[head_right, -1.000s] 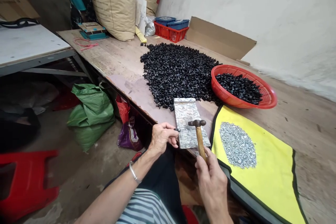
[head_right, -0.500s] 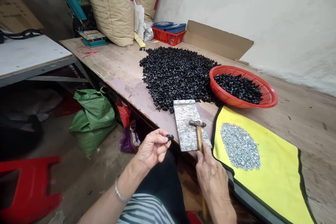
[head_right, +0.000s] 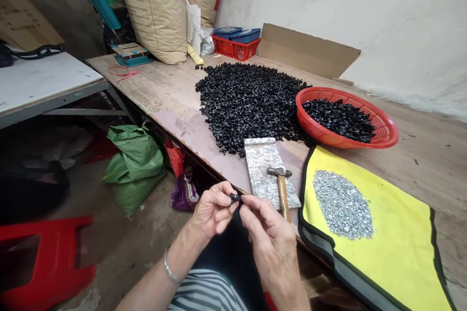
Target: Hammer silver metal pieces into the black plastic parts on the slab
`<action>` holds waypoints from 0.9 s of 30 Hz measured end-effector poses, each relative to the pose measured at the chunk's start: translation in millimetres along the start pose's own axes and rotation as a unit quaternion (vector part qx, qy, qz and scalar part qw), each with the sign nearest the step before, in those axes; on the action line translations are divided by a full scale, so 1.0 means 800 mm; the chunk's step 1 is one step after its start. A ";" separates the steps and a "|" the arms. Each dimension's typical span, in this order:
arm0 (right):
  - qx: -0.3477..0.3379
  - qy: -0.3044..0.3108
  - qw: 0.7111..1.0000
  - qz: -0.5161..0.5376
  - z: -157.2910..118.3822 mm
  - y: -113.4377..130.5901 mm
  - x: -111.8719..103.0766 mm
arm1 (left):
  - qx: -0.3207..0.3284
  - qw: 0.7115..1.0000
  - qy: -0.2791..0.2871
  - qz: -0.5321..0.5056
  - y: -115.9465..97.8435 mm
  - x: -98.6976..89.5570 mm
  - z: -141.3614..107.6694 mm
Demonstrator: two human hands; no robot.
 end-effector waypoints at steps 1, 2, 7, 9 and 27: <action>-0.001 0.006 1.000 0.018 -0.001 0.001 0.006 | 0.005 1.000 0.001 0.000 -0.001 -0.001 0.000; -0.002 0.008 1.000 0.029 -0.002 0.001 0.011 | 0.011 1.000 0.000 0.000 -0.002 -0.002 -0.001; -0.025 0.009 1.000 -0.001 -0.002 0.003 0.019 | 0.023 1.000 -0.008 0.006 -0.008 -0.006 -0.002; -0.079 -0.016 0.993 -0.084 0.000 0.014 0.005 | 0.022 0.999 -0.025 0.021 -0.011 -0.009 -0.001; 0.306 -0.036 0.913 0.266 -0.023 -0.124 -0.048 | 0.053 0.926 -0.245 0.283 0.003 -0.037 0.032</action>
Point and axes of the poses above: each hand's wrist, its own z-axis towards the middle knuckle, its own x-axis out of the palm, y = z × x, the point moved 10 cm from there along z, towards the middle knuckle, and after that the axes turned 11 degrees about z, right-handed, at the moved point
